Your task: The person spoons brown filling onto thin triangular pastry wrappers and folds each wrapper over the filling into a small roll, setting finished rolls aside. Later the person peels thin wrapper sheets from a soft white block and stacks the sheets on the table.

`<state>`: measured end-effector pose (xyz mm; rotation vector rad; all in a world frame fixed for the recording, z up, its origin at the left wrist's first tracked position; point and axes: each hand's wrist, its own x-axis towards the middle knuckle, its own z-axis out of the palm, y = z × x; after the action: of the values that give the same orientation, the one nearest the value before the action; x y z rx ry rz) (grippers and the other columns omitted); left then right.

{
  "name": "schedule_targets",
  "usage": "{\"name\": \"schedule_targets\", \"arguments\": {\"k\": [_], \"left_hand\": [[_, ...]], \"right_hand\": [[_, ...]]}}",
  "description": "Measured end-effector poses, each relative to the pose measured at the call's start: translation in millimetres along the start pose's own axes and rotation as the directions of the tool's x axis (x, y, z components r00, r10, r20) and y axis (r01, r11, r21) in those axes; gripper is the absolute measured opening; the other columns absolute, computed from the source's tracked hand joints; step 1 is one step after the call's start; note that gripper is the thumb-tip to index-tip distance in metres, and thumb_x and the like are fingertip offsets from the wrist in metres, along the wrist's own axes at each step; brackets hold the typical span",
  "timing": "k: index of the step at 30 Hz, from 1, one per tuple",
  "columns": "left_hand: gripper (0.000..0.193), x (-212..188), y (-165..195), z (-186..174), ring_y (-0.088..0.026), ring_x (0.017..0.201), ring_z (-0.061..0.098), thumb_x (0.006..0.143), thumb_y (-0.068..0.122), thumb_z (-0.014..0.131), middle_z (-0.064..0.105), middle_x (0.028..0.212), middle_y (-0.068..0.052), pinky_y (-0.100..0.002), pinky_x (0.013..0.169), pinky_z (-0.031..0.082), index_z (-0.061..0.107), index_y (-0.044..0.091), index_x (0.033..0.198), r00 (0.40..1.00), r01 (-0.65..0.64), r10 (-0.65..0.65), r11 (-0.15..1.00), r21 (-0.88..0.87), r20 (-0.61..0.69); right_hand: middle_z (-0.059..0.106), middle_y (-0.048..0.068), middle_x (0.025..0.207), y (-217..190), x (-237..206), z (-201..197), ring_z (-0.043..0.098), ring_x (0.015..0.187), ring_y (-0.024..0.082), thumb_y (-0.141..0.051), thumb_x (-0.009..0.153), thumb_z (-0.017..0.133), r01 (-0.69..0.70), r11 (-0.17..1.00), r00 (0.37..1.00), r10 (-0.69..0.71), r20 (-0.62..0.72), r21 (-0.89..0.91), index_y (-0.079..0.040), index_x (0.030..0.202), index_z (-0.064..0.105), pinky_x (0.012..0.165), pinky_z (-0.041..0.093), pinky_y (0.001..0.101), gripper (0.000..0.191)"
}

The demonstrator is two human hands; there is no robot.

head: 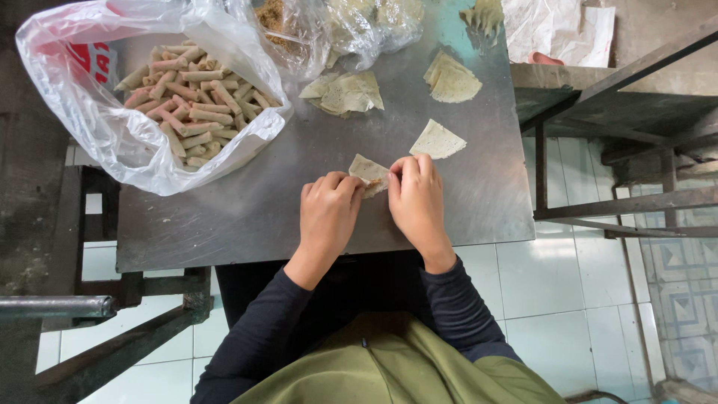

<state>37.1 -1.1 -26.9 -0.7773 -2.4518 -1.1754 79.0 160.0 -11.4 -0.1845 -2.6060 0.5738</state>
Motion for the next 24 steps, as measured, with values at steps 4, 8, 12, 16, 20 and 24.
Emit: {"name": "schedule_targets", "arguments": {"k": [4,8,12,16,20,24], "left_hand": [[0.005,-0.1,0.5,-0.7,-0.025,0.089,0.067,0.088,0.012,0.074,0.070,0.097,-0.004,-0.042,0.081,0.046,0.072,0.011,0.093,1.000,-0.001,0.001,1.000,0.000,0.005],[0.006,0.2,1.1,-1.9,-0.026,0.090,0.067,0.089,0.012,0.073,0.070,0.097,-0.004,-0.041,0.082,0.046,0.072,0.011,0.094,1.000,-0.004,0.004,1.000,-0.021,-0.008],[0.007,0.9,1.5,-2.6,-0.026,0.090,0.067,0.089,0.012,0.073,0.070,0.097,-0.005,-0.042,0.082,0.045,0.073,0.010,0.095,1.000,-0.001,0.001,1.000,-0.013,0.016],[0.007,1.0,1.7,-3.1,-0.026,0.089,0.067,0.090,0.012,0.073,0.070,0.097,-0.005,-0.041,0.083,0.045,0.073,0.010,0.096,1.000,-0.007,0.007,1.000,-0.008,0.023],[0.006,1.4,0.4,-3.2,-0.026,0.090,0.067,0.090,0.011,0.072,0.070,0.097,-0.005,-0.041,0.084,0.045,0.073,0.010,0.096,0.999,-0.014,0.014,1.000,0.001,0.029],[0.006,2.0,-1.6,-3.4,-0.026,0.090,0.068,0.090,0.013,0.073,0.070,0.097,-0.005,-0.042,0.084,0.044,0.074,0.010,0.094,0.999,-0.014,0.014,1.000,-0.003,0.050]], "right_hand": [[0.060,0.013,0.101,-2.2,2.5,0.0,0.061,0.096,0.034,-0.007,0.094,0.065,-0.001,1.000,1.000,0.001,0.023,-0.004,-0.005,0.098,0.059,0.083,0.047,0.0458,0.007],[0.066,0.011,0.090,-6.8,3.1,-3.0,0.066,0.078,0.029,-0.007,0.102,0.060,-0.194,0.952,0.981,0.182,0.074,0.238,-0.001,0.104,0.057,0.072,0.052,0.0403,0.007],[0.070,0.011,0.091,-11.8,2.1,-7.2,0.070,0.074,0.025,-0.004,0.094,0.068,-0.195,0.882,0.980,0.190,0.055,0.429,0.000,0.110,0.058,0.067,0.056,0.0337,0.019],[0.070,0.012,0.098,-17.4,-5.4,-8.9,0.070,0.081,0.025,0.003,0.091,0.069,-0.046,0.918,0.999,0.051,-0.001,0.393,0.000,0.106,0.064,0.071,0.057,0.0329,0.016],[0.069,0.012,0.105,-20.4,-12.1,-7.6,0.069,0.090,0.030,0.006,0.090,0.069,0.145,0.952,0.989,-0.133,-0.061,0.269,0.001,0.104,0.071,0.077,0.056,0.0364,0.015],[0.070,0.012,0.106,-21.1,-13.3,-6.7,0.069,0.094,0.031,0.005,0.092,0.069,0.146,0.947,0.989,-0.128,-0.078,0.288,0.000,0.107,0.071,0.081,0.056,0.0373,0.016]]}}
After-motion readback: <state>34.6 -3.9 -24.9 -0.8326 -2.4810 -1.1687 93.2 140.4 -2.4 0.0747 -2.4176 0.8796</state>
